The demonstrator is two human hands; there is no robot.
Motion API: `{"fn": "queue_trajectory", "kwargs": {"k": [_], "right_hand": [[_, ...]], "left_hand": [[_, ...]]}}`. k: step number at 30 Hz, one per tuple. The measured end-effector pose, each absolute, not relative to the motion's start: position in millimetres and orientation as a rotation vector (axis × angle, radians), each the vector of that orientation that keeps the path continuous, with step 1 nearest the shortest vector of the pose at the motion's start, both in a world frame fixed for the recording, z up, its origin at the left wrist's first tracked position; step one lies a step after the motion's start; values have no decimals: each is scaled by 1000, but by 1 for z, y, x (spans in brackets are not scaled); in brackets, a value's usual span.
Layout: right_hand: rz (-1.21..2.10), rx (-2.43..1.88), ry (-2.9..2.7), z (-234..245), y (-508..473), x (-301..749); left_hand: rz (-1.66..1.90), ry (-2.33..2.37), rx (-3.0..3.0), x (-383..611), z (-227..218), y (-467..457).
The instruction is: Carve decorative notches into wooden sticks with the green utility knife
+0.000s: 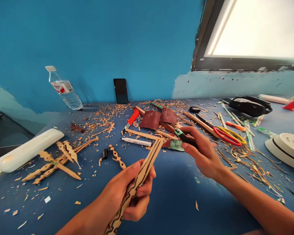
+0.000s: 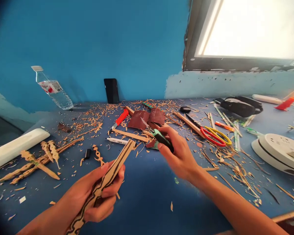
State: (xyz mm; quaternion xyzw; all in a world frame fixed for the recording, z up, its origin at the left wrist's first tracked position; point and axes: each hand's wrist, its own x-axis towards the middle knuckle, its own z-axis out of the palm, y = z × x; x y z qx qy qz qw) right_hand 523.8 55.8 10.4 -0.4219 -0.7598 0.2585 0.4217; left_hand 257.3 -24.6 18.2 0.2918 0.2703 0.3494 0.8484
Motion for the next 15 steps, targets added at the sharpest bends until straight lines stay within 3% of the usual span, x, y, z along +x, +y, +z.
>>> {"fn": "queue_trajectory", "kwargs": {"k": [6,15], "right_hand": [[7,-1064,-2077,7,60,525],[-331,-1078,-2161,-6,88,544]], "left_hand": [[763,503,464,256,18,-23],[696,423,316,249,20,-15]]}}
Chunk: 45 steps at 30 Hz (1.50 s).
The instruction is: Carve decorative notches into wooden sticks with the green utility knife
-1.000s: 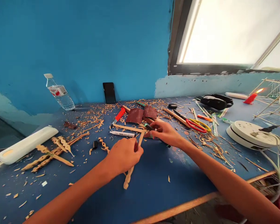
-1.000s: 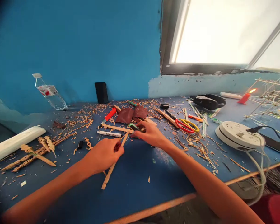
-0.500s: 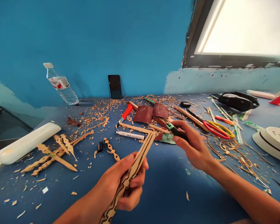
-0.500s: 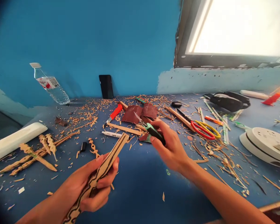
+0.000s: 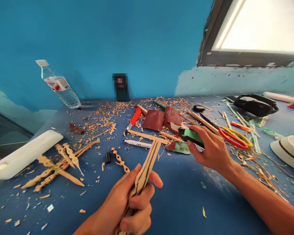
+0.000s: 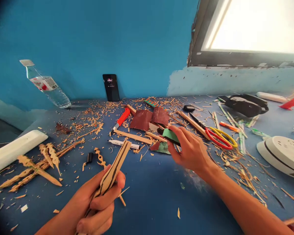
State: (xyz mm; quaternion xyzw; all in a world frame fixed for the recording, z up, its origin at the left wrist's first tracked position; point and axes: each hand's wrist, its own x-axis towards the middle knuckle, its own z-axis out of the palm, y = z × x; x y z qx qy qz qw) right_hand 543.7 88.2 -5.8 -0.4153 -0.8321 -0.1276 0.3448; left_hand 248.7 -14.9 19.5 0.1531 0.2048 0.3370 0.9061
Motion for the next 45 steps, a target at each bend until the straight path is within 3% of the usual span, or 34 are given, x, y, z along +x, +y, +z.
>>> {"fn": "queue_trajectory", "kwargs": {"k": [5,18,26,32,38,45], "right_hand": [[-309,-1104,-2184,-14,91,548],[123,-1055,-2294,-17,53,537],[419,-871,-2546,18,27,472],[195,-903,-2583,25,22,451],[100,-964,-2623,27,23,454],[13,-1124,-2607,23,30,441]], "left_hand": [[789,434,327,243,22,-7],[944,534,377,236,14,-3],[815,733,574,240,5,-26],[894,1216,738,246,18,-30],[844,1273,1106,251,15,-21],[905,1422,817,264,3,-18]]}}
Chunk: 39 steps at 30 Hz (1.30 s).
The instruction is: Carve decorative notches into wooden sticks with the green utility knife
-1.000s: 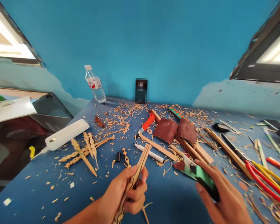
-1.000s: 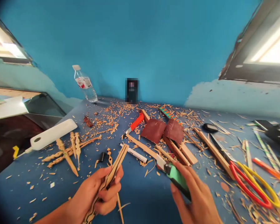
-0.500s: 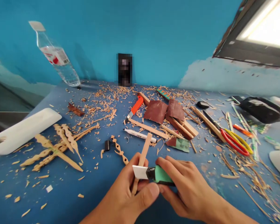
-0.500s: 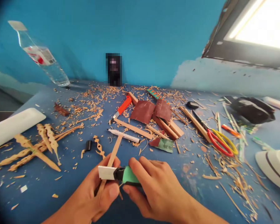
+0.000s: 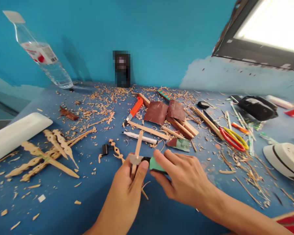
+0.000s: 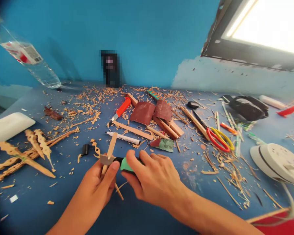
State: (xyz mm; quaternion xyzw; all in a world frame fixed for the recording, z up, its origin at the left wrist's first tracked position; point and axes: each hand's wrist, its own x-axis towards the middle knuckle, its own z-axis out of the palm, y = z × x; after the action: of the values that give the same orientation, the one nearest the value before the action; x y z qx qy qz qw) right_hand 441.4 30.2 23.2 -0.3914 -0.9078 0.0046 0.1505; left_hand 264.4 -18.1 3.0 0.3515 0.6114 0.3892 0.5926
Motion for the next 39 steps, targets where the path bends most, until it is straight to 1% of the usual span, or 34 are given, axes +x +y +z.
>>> {"fn": "queue_trajectory", "kwargs": {"k": [2,5,6,8,10,12,14,16,22,27,30,33,35,39], "right_hand": [[-24,-1285,-2525,26,49,447],[-134,-1593,-2244,37,84,469],[-108,-1581,-2202,42,92,478],[61,-1480,-2178,51,97,492],[299,-1345,-2217,56,85,499],[481,-1242,-2250,58,63,499],[560,-1180,-2240,57,38,496],[589,-1145,-2192,54,17,492],[623,-981,-2079,53,-29,490],[445,-876,-2147,52,-59,491],[338,-846,-2200,49,-76,490],[269,-853,-2201,45,-92,488],[282,-877,-2172,42,-103,488],[393,-909,-2099,33,-124,489]], "left_hand": [[919,1410,750,275,0,-22],[877,1363,713,286,4,-34],[857,1333,686,286,9,-38],[849,1248,598,281,24,-43],[854,971,349,270,42,-46],[816,726,243,259,57,-49],[803,579,246,253,64,-55],[830,539,259,251,67,-63],[914,704,306,267,65,-87],[1117,1026,553,282,64,-110],[1154,1018,557,283,61,-125],[1048,928,531,280,58,-141],[1011,939,579,281,58,-151],[1197,1127,745,292,64,-168]]}}
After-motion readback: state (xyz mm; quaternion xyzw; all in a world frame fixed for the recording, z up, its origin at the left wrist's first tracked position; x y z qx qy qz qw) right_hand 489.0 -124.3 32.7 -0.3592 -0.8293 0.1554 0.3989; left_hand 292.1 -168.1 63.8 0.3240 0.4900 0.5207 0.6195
